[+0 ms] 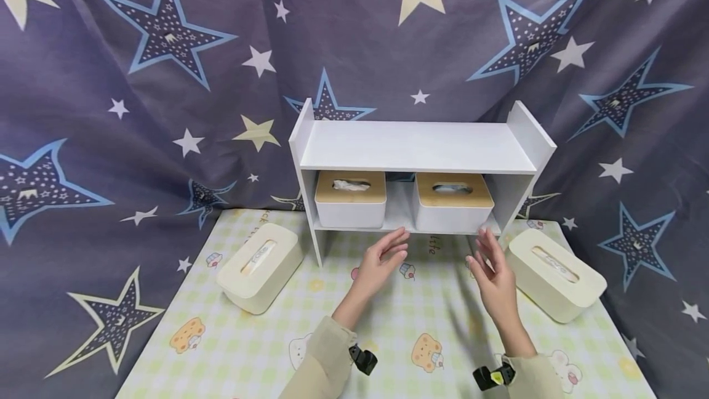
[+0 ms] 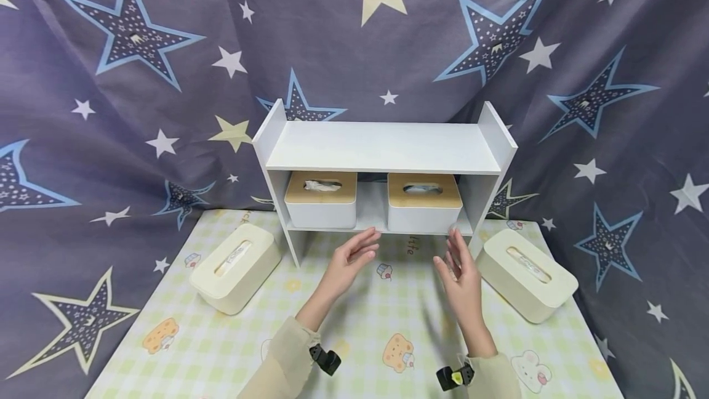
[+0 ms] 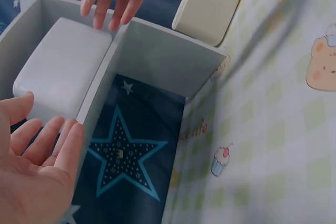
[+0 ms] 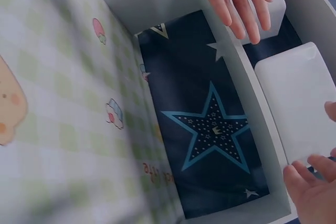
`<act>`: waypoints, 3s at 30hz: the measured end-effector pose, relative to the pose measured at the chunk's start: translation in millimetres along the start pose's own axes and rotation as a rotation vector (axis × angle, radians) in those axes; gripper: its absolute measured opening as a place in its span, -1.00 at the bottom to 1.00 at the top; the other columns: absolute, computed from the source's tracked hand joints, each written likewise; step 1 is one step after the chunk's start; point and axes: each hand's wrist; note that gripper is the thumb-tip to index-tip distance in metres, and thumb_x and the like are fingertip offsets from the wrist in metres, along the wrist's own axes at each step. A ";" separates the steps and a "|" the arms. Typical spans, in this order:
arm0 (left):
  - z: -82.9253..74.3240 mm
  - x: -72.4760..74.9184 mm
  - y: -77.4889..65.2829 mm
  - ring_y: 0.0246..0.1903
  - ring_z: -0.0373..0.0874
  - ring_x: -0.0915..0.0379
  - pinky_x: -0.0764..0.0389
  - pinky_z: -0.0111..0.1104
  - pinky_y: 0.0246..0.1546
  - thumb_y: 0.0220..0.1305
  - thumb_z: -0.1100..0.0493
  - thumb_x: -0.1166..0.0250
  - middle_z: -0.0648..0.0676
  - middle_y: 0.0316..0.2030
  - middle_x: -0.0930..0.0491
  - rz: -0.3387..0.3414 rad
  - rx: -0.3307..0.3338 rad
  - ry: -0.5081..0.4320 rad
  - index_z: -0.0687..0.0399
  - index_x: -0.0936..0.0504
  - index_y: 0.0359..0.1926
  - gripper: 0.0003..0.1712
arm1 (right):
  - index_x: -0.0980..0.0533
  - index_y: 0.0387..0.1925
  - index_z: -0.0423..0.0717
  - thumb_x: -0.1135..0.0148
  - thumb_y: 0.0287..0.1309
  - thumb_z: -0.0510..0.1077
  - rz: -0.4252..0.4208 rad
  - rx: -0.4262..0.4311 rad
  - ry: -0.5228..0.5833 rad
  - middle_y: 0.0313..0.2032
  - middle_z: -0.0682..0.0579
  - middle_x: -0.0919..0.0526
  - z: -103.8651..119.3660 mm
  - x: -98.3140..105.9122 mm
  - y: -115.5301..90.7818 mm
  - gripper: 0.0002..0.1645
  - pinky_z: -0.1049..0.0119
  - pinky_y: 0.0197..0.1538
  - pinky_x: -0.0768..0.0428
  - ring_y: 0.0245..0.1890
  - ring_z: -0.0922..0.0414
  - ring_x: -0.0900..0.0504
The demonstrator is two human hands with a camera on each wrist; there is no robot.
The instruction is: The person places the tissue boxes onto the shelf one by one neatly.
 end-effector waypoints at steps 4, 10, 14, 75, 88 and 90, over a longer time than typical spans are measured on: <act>3.2 10.4 -8.0 0.26 0.19 -0.47 -0.54 -0.29 0.33 0.45 0.26 -0.17 0.28 0.32 -0.47 -0.006 0.025 0.032 0.19 -0.34 0.42 -0.44 | -0.14 0.51 -0.19 -0.14 0.34 -0.39 0.045 -0.007 0.001 0.41 -0.34 -0.30 -0.4 -4.8 -9.6 -0.23 0.64 0.26 -0.45 0.22 0.54 -0.45; 5.6 32.2 -20.3 0.26 0.24 -0.47 -0.63 -0.40 0.22 0.44 0.26 -0.17 0.26 0.31 -0.48 -0.049 0.047 0.067 0.21 -0.35 0.41 -0.45 | -0.18 0.49 -0.21 -0.13 0.36 -0.35 0.112 0.009 0.000 0.38 -0.36 -0.34 -5.9 -15.9 -21.8 -0.28 0.71 0.21 -0.48 0.21 0.53 -0.47; 7.7 49.8 -31.3 0.26 0.18 -0.48 -0.73 -0.43 0.00 0.45 0.24 -0.17 0.20 0.31 -0.49 -0.108 0.097 0.076 0.19 -0.36 0.41 -0.45 | -0.22 0.47 -0.19 -0.14 0.36 -0.34 0.147 0.014 -0.004 0.35 -0.33 -0.40 -10.4 -25.0 -28.2 -0.31 0.74 0.15 -0.51 0.20 0.53 -0.48; 38.1 201.4 -145.8 0.59 0.14 0.31 0.04 0.00 0.61 0.44 0.36 -0.03 0.27 0.59 0.26 -0.971 0.460 0.120 0.21 0.27 0.58 -0.13 | -0.32 0.36 -0.37 -0.18 0.32 -0.35 0.499 -0.111 0.090 0.29 -0.40 -0.44 -9.0 -161.7 -41.6 -0.40 -0.12 0.29 -0.56 0.23 -0.34 -0.51; 34.3 229.4 -160.2 0.57 0.14 0.22 0.01 -0.24 0.60 0.45 0.37 -0.03 0.23 0.58 0.16 -0.787 0.482 0.171 0.15 0.19 0.58 -0.16 | -0.27 0.39 -0.38 -0.18 0.38 -0.14 0.677 -0.045 0.009 0.35 -0.34 -0.40 -26.1 -203.0 -38.7 -0.33 -0.14 0.36 -0.51 0.30 -0.28 -0.47; 34.7 232.8 -162.1 0.57 0.14 0.23 -0.03 -0.36 0.58 0.44 0.40 -0.04 0.22 0.58 0.17 -0.749 0.455 0.157 0.17 0.17 0.58 -0.16 | -0.26 0.39 -0.39 -0.21 0.35 -0.15 0.702 -0.029 -0.008 0.36 -0.35 -0.38 -30.0 -208.7 -38.6 -0.30 -0.15 0.35 -0.51 0.30 -0.28 -0.46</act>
Point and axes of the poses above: each hand's wrist, its own y-axis towards the middle knuckle, its own x-axis out of the back of the hand, z = x × y
